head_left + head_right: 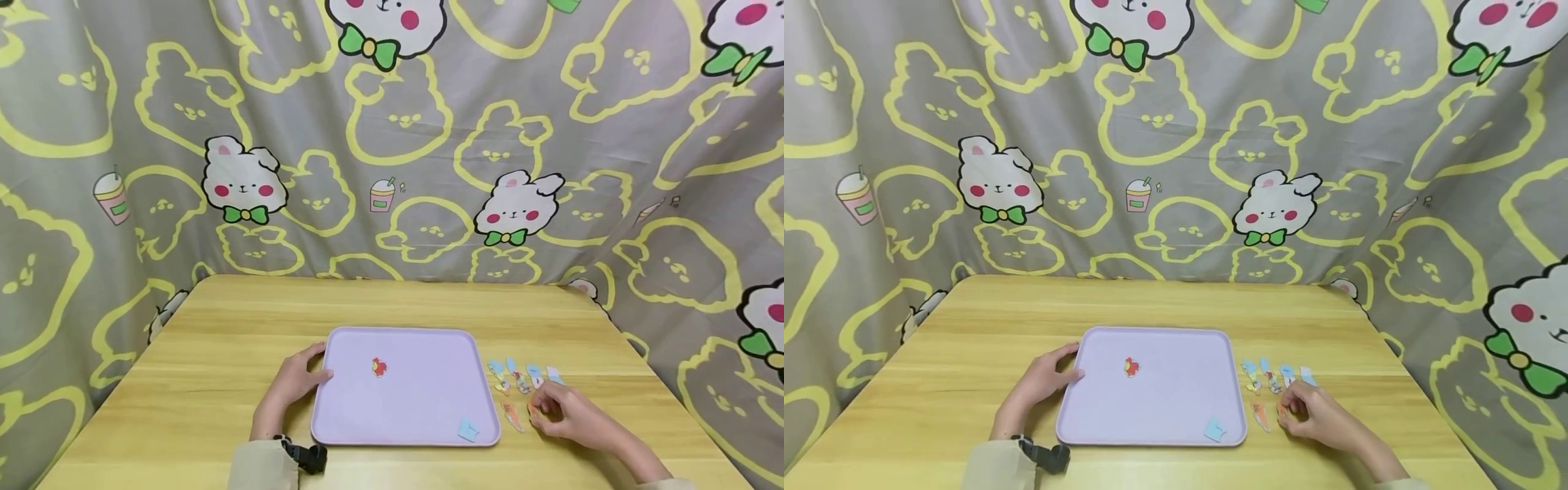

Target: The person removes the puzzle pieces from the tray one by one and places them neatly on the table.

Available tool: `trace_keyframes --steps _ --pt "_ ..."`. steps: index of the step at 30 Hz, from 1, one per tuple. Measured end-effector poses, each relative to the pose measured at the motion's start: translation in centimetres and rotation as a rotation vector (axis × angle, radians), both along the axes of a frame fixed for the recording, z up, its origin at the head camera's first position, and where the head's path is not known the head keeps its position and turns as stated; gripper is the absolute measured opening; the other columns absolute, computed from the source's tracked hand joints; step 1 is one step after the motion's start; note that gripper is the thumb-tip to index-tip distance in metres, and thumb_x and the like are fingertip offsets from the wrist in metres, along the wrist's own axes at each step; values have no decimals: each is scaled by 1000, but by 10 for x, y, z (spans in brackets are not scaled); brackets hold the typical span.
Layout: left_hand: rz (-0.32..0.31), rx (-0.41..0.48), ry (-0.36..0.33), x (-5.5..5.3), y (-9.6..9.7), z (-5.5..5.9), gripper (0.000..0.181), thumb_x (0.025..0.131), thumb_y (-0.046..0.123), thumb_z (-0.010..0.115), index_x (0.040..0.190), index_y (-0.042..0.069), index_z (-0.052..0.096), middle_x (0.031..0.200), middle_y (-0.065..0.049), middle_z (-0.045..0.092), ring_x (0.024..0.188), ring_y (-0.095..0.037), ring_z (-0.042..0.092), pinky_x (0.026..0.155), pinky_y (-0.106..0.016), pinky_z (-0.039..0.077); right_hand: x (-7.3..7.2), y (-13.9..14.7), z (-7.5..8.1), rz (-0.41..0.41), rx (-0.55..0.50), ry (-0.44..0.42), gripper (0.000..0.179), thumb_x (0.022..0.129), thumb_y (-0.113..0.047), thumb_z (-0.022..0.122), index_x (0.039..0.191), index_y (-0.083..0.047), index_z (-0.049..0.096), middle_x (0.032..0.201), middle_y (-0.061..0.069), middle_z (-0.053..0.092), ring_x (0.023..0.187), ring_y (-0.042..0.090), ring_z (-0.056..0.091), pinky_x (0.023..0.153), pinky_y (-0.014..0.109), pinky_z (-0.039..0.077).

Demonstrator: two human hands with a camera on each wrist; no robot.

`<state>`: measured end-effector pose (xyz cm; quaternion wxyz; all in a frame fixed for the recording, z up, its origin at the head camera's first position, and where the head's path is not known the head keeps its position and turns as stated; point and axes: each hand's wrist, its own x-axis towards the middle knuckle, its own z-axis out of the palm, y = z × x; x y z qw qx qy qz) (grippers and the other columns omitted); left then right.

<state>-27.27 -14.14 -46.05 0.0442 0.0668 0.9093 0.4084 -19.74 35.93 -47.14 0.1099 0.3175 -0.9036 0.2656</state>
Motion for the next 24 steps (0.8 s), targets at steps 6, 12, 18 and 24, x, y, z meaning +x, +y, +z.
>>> trace_keyframes --steps 6,12,18,24 --pt "3 -7 6 0 0 1 55 91 12 67 142 1 49 149 -25 44 140 -47 36 115 -61 33 -3 1 -2 17 4 5 30 76 -3 79 88 -20 57 76 -15 50 70 -7 44 55 11 41" --pt "17 -12 -1 0 1 -3 55 91 13 68 142 2 49 149 -25 45 140 -47 37 114 -61 34 -3 2 0 67 35 4 27 80 -5 77 90 -21 58 77 -15 50 71 -7 44 55 11 40" --pt "18 10 2 0 -1 -2 55 91 12 67 142 1 49 150 -25 43 141 -47 35 115 -61 33 -2 -1 4 57 60 37 24 82 -9 77 96 -20 61 82 -15 52 74 -6 44 58 11 39" --pt "22 15 1 -1 -1 -2 56 90 12 68 141 0 49 150 -26 42 141 -47 36 115 -61 33 -1 -12 7 -45 90 71 24 83 -19 78 102 -21 64 94 -15 59 83 -5 50 65 17 48"
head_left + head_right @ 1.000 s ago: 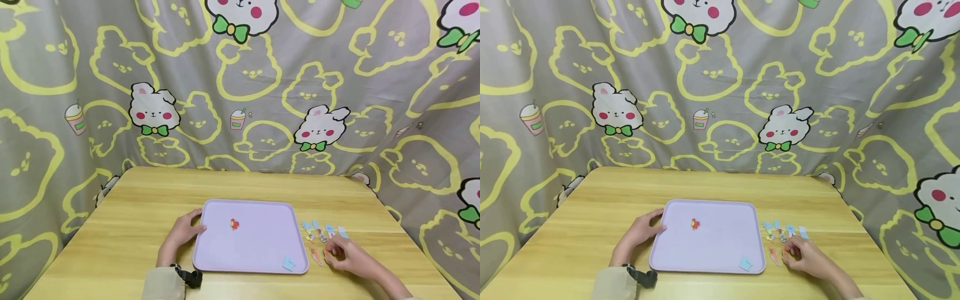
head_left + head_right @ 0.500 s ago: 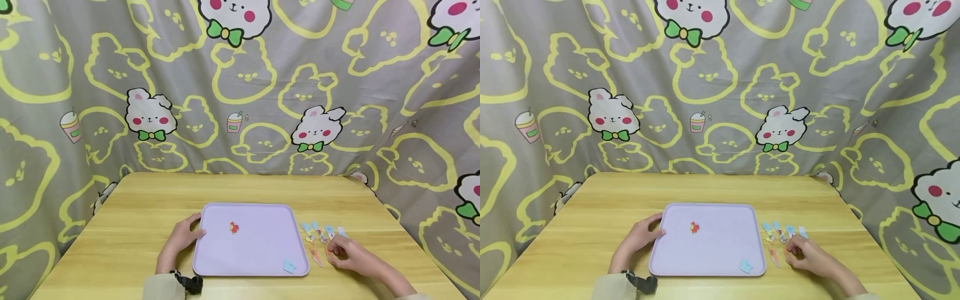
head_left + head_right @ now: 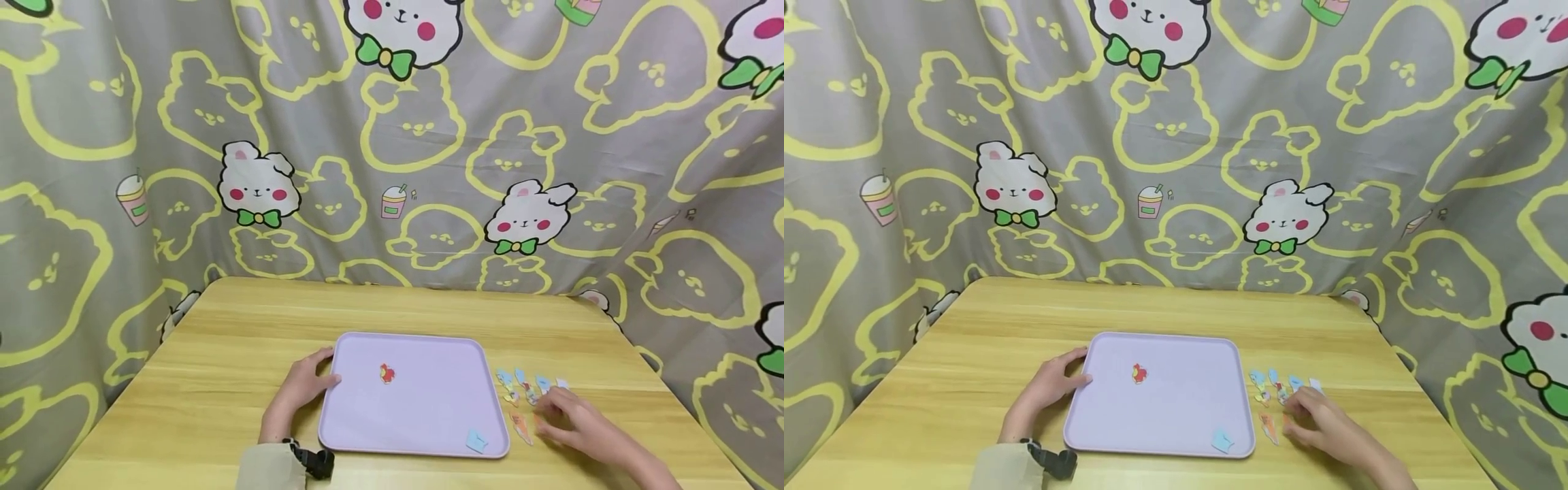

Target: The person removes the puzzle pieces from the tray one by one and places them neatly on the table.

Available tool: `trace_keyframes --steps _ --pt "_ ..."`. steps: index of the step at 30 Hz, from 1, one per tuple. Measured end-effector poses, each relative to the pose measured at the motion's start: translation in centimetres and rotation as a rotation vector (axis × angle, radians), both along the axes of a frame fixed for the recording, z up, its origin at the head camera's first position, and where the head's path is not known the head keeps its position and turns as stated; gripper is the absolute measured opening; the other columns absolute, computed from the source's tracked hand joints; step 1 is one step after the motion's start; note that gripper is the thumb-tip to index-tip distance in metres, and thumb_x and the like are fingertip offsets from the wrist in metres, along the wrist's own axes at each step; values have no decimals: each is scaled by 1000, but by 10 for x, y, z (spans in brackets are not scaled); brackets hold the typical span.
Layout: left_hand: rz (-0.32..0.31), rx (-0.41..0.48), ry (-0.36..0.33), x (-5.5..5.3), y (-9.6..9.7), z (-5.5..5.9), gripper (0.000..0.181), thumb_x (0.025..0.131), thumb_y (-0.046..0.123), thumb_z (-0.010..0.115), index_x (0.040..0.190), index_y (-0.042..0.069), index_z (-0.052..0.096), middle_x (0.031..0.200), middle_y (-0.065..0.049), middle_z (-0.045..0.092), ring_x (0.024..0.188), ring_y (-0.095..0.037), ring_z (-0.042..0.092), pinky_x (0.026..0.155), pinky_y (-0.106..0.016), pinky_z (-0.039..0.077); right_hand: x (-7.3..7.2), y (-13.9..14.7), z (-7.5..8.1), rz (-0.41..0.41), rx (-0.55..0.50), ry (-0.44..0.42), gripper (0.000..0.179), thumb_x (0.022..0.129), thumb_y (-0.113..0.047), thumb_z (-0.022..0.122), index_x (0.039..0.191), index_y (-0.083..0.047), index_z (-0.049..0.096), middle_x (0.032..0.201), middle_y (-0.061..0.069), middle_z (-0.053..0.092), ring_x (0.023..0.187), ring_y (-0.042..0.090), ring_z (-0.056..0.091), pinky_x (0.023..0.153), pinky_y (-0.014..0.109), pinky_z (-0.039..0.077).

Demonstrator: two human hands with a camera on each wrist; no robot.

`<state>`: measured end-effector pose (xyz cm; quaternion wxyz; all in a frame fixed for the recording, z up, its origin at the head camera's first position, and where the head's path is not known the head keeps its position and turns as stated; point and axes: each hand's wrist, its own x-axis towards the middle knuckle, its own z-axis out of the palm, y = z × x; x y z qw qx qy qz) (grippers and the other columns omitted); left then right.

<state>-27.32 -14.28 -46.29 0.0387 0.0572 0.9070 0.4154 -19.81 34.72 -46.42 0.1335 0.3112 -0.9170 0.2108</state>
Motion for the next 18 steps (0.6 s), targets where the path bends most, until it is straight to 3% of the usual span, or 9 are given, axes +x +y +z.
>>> trace_keyframes --steps 8,14,18 --pt "11 11 -12 6 -1 -1 55 90 11 68 141 0 50 148 -26 45 140 -47 37 115 -60 33 -14 -40 -2 23 -8 6 24 85 -21 76 104 -16 63 93 -12 56 83 -2 50 67 18 50" --pt "0 21 12 3 0 1 54 90 11 69 140 0 51 147 -26 47 139 -46 39 115 -59 34 -30 -82 -1 44 -14 -20 24 88 -26 72 107 -14 63 93 -12 54 83 0 48 67 19 47" --pt "0 19 11 3 -1 1 55 89 12 69 140 0 51 147 -25 47 140 -45 38 116 -59 34 -40 -111 -3 87 -20 17 27 88 -26 73 108 -10 63 91 -8 55 83 2 50 69 19 48"
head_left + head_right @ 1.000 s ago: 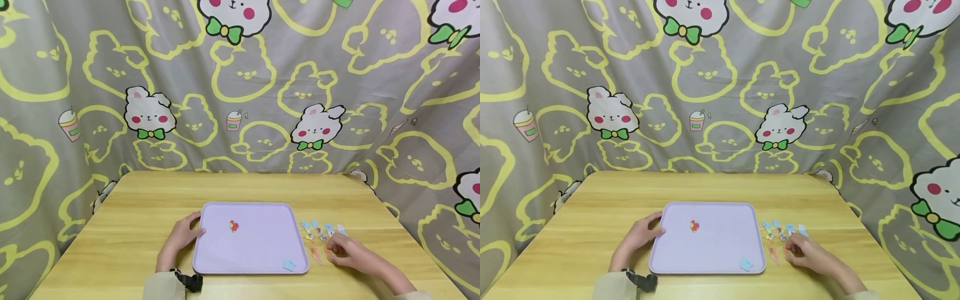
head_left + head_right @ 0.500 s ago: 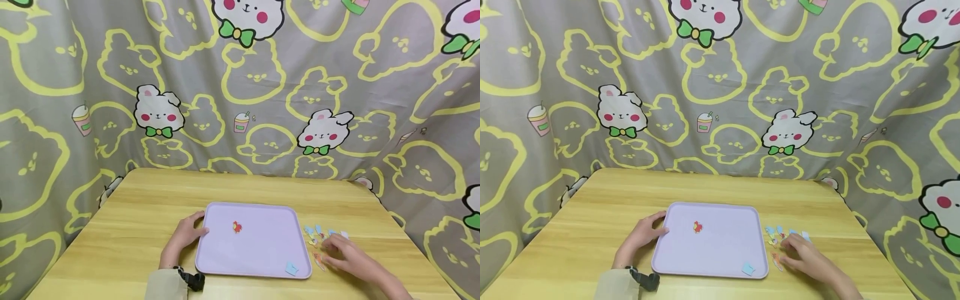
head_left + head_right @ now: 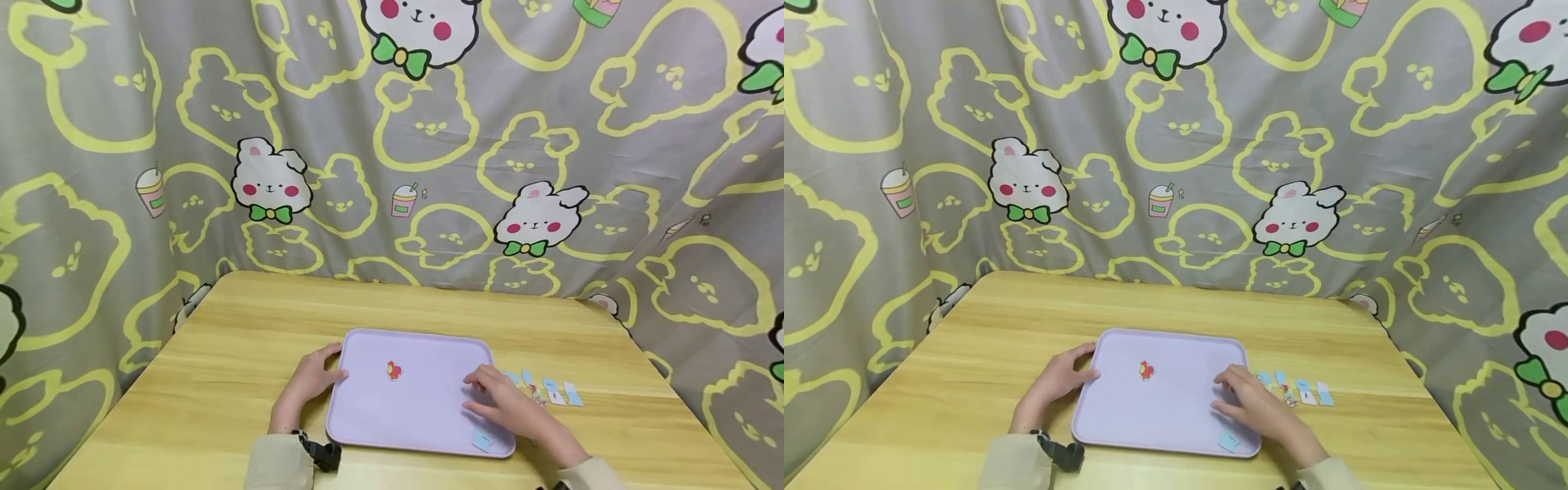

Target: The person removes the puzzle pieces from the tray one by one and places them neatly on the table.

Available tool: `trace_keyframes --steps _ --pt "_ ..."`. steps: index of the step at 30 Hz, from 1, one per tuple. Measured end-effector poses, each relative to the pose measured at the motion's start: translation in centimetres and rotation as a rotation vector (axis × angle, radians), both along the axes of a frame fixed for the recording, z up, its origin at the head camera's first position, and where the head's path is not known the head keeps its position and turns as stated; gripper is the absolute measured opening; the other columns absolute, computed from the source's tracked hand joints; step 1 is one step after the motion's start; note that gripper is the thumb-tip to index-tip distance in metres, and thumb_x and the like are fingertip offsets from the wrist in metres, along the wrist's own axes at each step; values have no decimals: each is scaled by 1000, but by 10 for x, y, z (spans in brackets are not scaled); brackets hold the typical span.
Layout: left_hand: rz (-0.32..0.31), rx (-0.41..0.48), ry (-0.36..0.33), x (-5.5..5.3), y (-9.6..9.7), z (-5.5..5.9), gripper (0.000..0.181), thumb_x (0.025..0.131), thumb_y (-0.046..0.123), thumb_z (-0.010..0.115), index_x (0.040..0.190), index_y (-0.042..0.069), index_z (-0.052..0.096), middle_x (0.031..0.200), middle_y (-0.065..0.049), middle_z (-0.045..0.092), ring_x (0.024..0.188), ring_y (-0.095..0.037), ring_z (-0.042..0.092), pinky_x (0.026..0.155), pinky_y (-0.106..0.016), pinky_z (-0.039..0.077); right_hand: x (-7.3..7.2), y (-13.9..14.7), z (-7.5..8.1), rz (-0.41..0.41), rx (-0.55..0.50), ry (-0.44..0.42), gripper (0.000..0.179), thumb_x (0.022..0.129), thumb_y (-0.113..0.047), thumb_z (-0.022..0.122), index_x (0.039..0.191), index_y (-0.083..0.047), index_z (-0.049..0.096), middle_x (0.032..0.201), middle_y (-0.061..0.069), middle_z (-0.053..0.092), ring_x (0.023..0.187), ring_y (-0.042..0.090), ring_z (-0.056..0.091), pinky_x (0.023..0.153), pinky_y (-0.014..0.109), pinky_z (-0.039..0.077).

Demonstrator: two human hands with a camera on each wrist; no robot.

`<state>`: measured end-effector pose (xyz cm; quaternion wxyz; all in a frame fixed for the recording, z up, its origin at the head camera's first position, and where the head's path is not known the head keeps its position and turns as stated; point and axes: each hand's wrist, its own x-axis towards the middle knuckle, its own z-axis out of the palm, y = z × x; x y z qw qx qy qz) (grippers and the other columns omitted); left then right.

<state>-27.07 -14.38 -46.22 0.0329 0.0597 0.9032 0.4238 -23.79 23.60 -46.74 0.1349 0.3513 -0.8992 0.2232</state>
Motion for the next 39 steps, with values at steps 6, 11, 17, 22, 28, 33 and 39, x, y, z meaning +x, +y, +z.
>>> trace_keyframes --steps 6,11,17,22,28,33,39 --pt "5 7 1 0 0 0 54 89 10 69 139 0 52 147 -25 47 140 -45 38 116 -58 33 -12 -45 -3 -14 -7 22 34 86 -28 74 109 -5 62 91 -3 56 84 7 52 73 23 50" --pt "8 23 -1 1 2 -1 54 89 11 69 139 0 52 148 -25 46 141 -45 37 117 -59 32 -18 -76 -2 -53 16 -35 41 87 -32 73 112 -2 62 91 -2 54 84 6 48 73 25 49" --pt "9 21 5 1 3 0 55 89 11 70 139 0 52 148 -26 45 141 -45 37 117 -58 33 -27 -102 -2 -97 36 -116 43 88 -34 72 112 0 63 91 -2 54 85 8 46 74 27 48" --pt "17 16 2 0 3 2 54 88 11 70 138 0 53 148 -26 45 141 -45 37 117 -57 33 -35 -119 -2 -112 54 -96 34 86 -31 75 100 -2 63 88 -2 52 85 10 47 73 27 47" --pt "16 22 7 0 4 1 54 88 10 70 138 -1 53 148 -26 45 141 -45 37 117 -58 32 -40 -133 0 -103 54 -64 22 84 -17 75 88 -1 62 80 2 54 77 12 49 65 25 48" --pt "4 22 17 0 5 0 54 88 11 71 138 -1 53 147 -26 47 140 -45 39 117 -57 34 -40 -133 -2 -124 -4 -112 21 76 -12 77 82 -2 60 75 0 54 70 8 46 60 20 45" --pt "12 17 25 0 3 1 53 87 11 71 137 -2 54 146 -26 48 139 -45 40 116 -57 34 -41 -131 -8 -92 -80 -119 23 72 -15 79 78 -6 59 72 -3 54 65 0 42 56 14 42"
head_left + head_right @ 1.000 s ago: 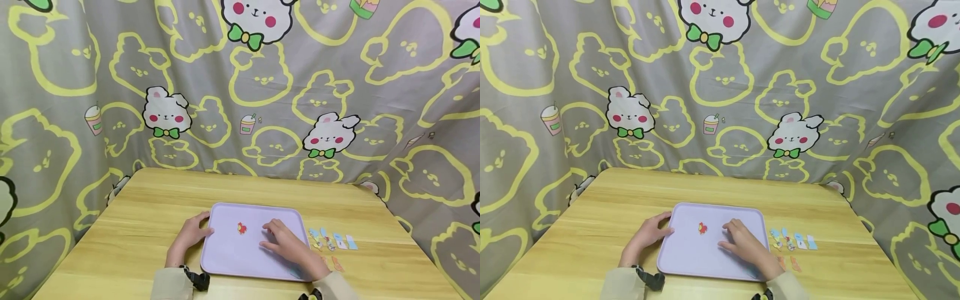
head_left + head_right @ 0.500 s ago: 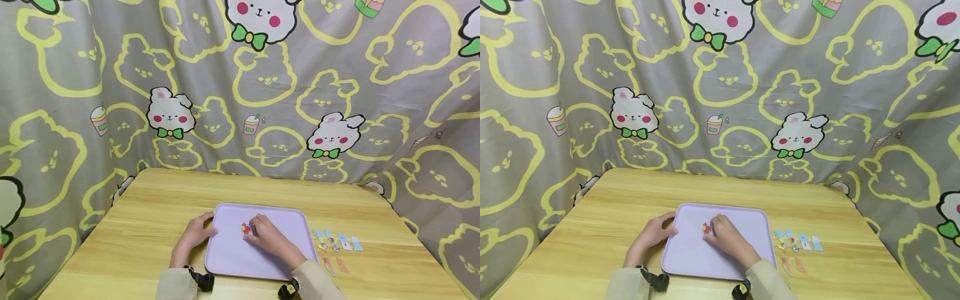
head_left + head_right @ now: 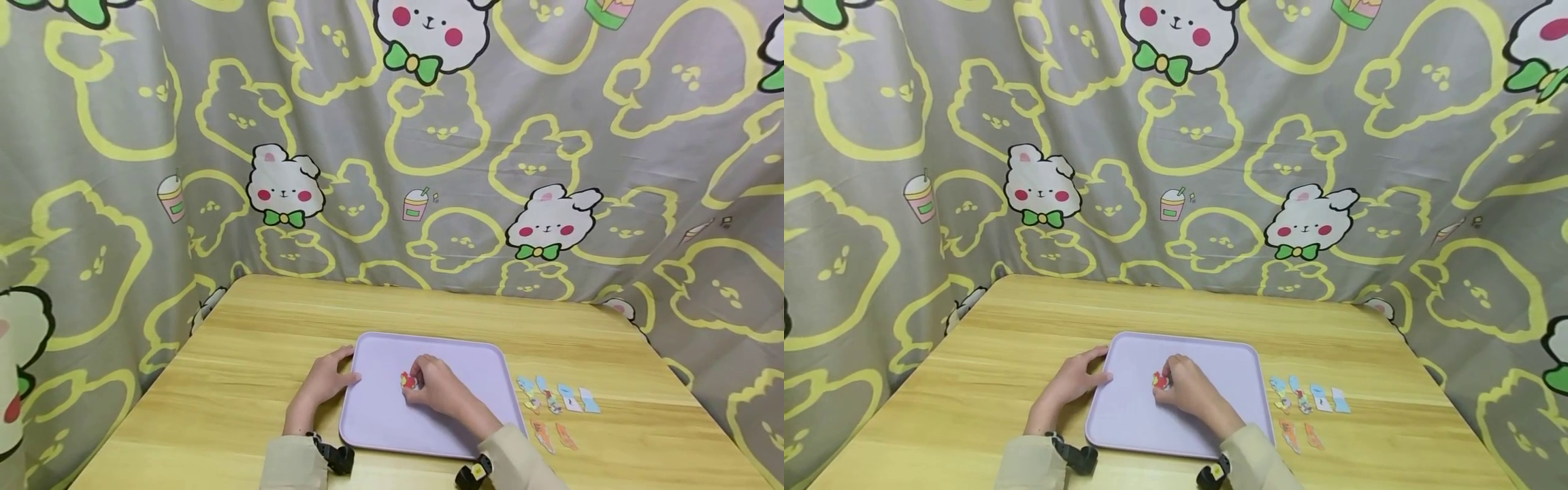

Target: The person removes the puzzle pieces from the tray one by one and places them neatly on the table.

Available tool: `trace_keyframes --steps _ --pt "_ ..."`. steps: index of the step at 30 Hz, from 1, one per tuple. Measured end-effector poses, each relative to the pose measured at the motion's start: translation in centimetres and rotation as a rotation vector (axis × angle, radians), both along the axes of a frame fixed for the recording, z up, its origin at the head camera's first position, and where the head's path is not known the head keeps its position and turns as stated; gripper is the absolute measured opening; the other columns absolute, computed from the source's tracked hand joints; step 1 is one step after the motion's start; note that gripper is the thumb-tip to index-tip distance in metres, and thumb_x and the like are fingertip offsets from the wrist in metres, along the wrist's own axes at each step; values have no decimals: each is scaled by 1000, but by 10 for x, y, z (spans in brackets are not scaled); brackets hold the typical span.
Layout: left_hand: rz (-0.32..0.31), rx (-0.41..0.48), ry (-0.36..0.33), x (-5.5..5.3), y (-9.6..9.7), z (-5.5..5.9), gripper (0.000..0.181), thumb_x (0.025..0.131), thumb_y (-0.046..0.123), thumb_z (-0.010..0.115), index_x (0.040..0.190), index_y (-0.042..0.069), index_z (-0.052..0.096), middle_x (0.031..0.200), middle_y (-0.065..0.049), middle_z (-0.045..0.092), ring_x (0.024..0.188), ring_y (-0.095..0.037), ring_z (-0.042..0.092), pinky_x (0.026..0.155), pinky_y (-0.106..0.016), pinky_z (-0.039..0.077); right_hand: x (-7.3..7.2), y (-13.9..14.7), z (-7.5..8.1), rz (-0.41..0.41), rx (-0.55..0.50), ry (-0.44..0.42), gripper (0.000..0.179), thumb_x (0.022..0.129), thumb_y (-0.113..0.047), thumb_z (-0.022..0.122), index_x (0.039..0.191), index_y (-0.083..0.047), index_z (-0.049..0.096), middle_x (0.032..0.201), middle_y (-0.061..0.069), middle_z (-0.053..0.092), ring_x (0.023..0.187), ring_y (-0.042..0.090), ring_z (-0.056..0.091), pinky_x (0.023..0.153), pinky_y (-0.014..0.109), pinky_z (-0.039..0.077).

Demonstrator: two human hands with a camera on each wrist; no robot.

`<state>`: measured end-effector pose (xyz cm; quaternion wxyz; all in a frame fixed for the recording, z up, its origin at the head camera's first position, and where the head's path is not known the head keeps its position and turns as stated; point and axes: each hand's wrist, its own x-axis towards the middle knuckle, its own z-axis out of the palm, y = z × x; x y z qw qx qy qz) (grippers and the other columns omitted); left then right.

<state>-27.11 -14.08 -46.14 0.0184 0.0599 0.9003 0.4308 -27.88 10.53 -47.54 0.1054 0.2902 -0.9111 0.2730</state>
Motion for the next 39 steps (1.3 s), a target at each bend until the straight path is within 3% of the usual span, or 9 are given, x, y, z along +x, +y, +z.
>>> trace_keyframes --steps 7,14,29,39 --pt "-2 -4 -13 0 3 1 54 88 11 70 137 -1 53 147 -25 47 140 -44 39 116 -57 34 4 7 -2 45 -130 -61 20 74 -13 79 81 -8 60 70 -4 53 64 -3 42 56 13 42" --pt "1 -5 -17 0 4 2 55 88 12 71 138 0 53 147 -25 48 140 -45 40 116 -58 34 14 11 3 55 -232 -52 21 74 -15 80 84 -11 62 72 -3 56 63 -1 44 53 13 42" --pt "12 -18 -35 0 3 2 56 89 15 70 140 2 52 148 -23 47 140 -44 39 116 -59 33 26 26 5 26 -257 -74 20 76 -15 80 86 -11 63 73 -3 56 64 0 46 54 14 43" --pt "15 -22 -40 0 1 0 56 89 15 70 140 2 52 148 -23 47 140 -45 38 116 -59 33 42 48 3 28 -247 -38 21 76 -14 80 87 -11 63 73 -4 56 65 -2 46 54 13 44"
